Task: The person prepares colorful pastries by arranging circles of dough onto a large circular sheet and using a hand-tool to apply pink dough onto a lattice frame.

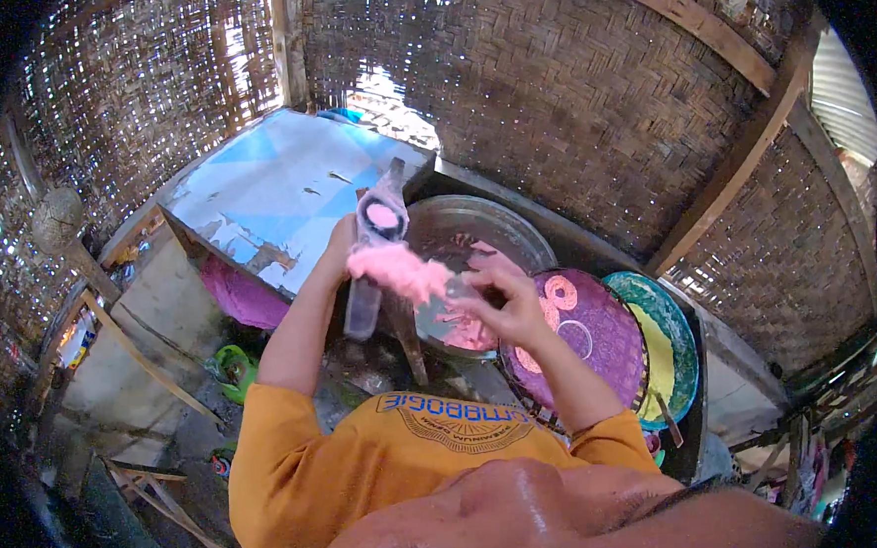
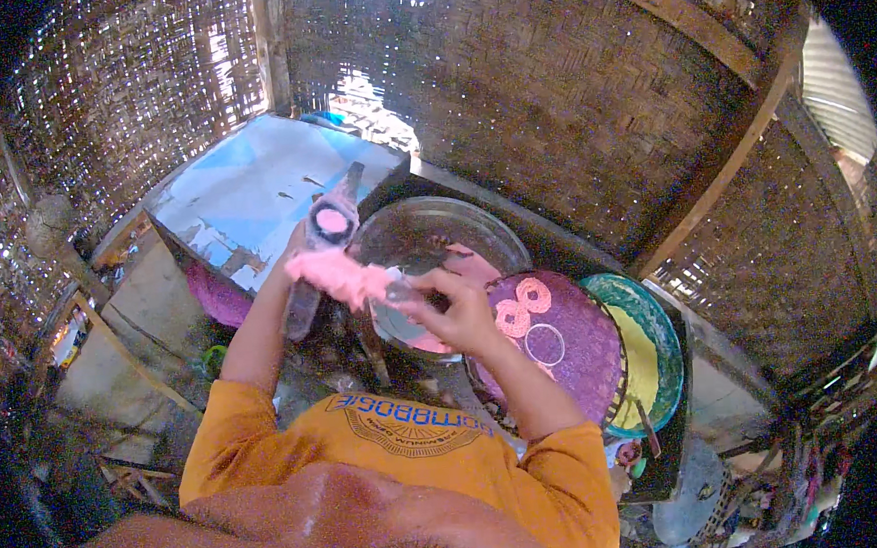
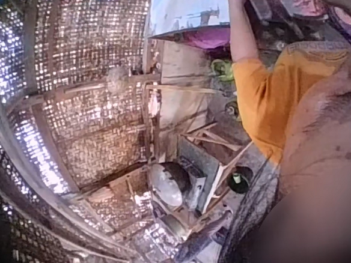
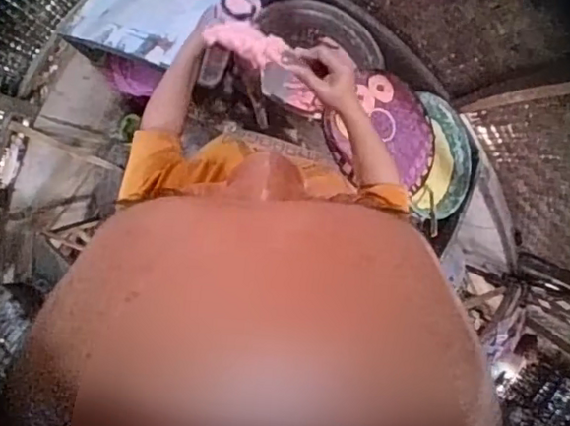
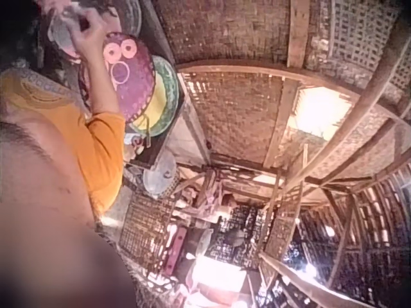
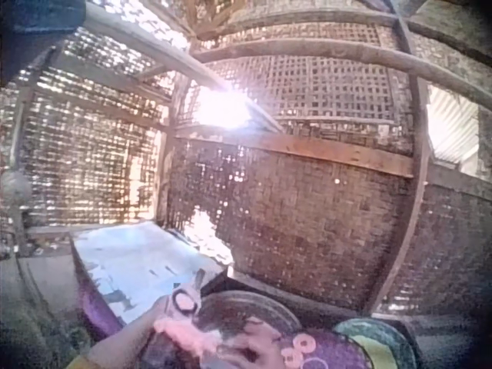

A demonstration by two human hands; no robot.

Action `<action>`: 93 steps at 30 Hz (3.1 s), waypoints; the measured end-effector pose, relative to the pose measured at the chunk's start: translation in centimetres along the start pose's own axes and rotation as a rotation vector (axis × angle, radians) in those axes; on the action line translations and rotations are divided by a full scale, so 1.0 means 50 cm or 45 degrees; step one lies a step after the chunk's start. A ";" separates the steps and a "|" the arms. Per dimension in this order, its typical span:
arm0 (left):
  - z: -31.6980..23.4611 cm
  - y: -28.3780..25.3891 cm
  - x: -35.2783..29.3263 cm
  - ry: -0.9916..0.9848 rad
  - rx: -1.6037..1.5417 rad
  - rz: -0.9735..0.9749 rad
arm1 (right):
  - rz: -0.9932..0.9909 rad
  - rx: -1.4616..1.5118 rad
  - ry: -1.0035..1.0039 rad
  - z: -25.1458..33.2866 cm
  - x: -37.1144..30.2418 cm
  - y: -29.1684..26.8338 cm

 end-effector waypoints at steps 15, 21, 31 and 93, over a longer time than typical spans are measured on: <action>-0.216 -0.142 -0.118 -0.043 -0.887 -0.071 | 0.108 0.169 1.093 -0.167 -0.085 -0.002; -0.193 -0.160 -0.121 0.243 -1.396 0.312 | 0.491 -0.076 0.965 -0.179 -0.162 0.037; -0.323 0.042 -0.133 0.292 -1.181 0.325 | 0.375 2.202 1.547 0.138 -0.055 0.056; -0.055 0.892 -0.024 -1.190 -2.215 0.989 | 0.016 1.023 2.205 -0.103 -0.260 -0.579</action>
Point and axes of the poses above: each hand's wrist, its own x-axis towards the middle knuckle, its own y-axis out of the palm, z = x × y, the point moved 1 cm from there along x, towards the middle knuckle, and after that the axes turned 12 degrees about -z, right-handed, at the moved point
